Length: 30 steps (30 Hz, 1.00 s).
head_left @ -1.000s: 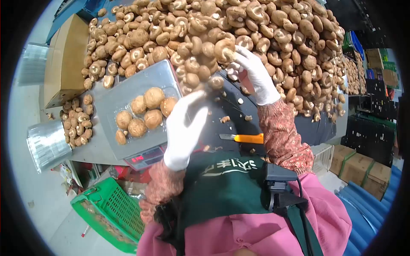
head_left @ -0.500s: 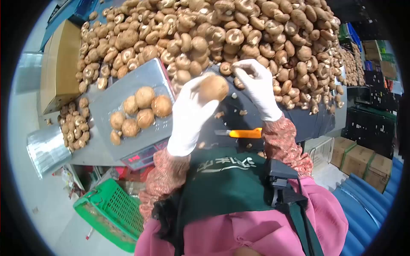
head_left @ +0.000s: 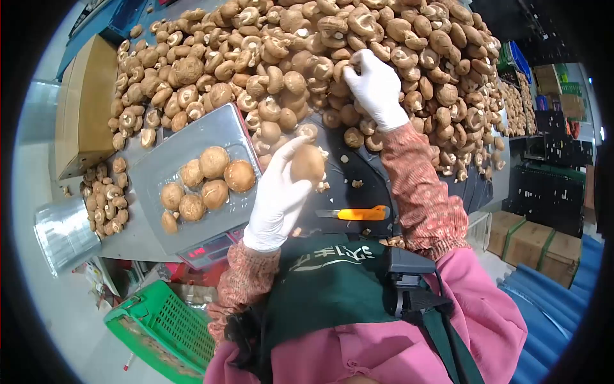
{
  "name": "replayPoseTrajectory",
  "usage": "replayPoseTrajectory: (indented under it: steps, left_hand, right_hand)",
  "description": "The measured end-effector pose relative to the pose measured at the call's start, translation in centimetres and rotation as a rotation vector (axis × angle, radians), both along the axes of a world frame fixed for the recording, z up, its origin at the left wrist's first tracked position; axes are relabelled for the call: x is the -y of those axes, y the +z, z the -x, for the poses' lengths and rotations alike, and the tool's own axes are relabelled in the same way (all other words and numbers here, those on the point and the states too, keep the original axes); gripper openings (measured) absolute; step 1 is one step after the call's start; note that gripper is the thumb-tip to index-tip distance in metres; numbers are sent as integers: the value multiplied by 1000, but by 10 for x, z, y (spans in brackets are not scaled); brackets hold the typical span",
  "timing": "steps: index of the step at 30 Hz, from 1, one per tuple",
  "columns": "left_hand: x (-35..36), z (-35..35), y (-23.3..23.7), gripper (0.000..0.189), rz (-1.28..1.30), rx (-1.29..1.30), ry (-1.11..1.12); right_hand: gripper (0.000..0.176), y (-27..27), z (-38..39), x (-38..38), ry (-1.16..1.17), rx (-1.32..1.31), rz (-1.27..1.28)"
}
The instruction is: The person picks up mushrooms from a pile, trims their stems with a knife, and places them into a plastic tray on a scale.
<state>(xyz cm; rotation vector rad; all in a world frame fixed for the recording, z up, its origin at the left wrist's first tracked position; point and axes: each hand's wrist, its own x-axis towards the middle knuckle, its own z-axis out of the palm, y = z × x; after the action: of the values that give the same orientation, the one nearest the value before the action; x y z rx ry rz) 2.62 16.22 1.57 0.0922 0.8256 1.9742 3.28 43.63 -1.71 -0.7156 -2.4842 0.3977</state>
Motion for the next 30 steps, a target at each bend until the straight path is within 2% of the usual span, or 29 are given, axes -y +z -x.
replayPoseTrajectory:
  steps: [2,4,6,8,11,14,16,18,21,23,27,30]
  left_hand:
    - [6,0,-5,80,80,-158,10]
    - [11,-2,-5,78,141,-259,34]
    - [15,-7,1,75,173,-307,77]
    - [26,-9,9,64,160,-242,30]
    - [43,-17,9,60,251,-381,74]
    - [67,-23,9,60,468,-850,270]
    - [91,-14,4,61,768,-1319,423]
    - [116,-7,-5,58,959,-1408,593]
    - [152,3,-12,54,1138,-1425,702]
    - [167,10,-15,54,1201,-1416,726]
    - [171,38,-16,60,1181,-1285,895]
    - [173,74,-19,58,1189,-1264,892]
  right_hand:
    - [20,7,-17,1,79,-198,646]
    - [32,15,-34,4,178,-415,1204]
    - [34,25,-48,17,249,-510,1375]
    - [33,25,-56,23,250,-492,1386]
    - [33,13,-67,31,273,-465,1402]
    - [31,26,-72,54,393,-508,1498]
    - [30,20,-73,64,401,-473,1476]
    - [28,11,-75,73,411,-396,1532]
    - [31,-2,-75,87,433,-214,1489]
    - [29,12,-67,114,469,-224,1501]
    - [25,20,-49,141,588,-154,1434]
    - [22,40,-34,164,659,-53,1306]
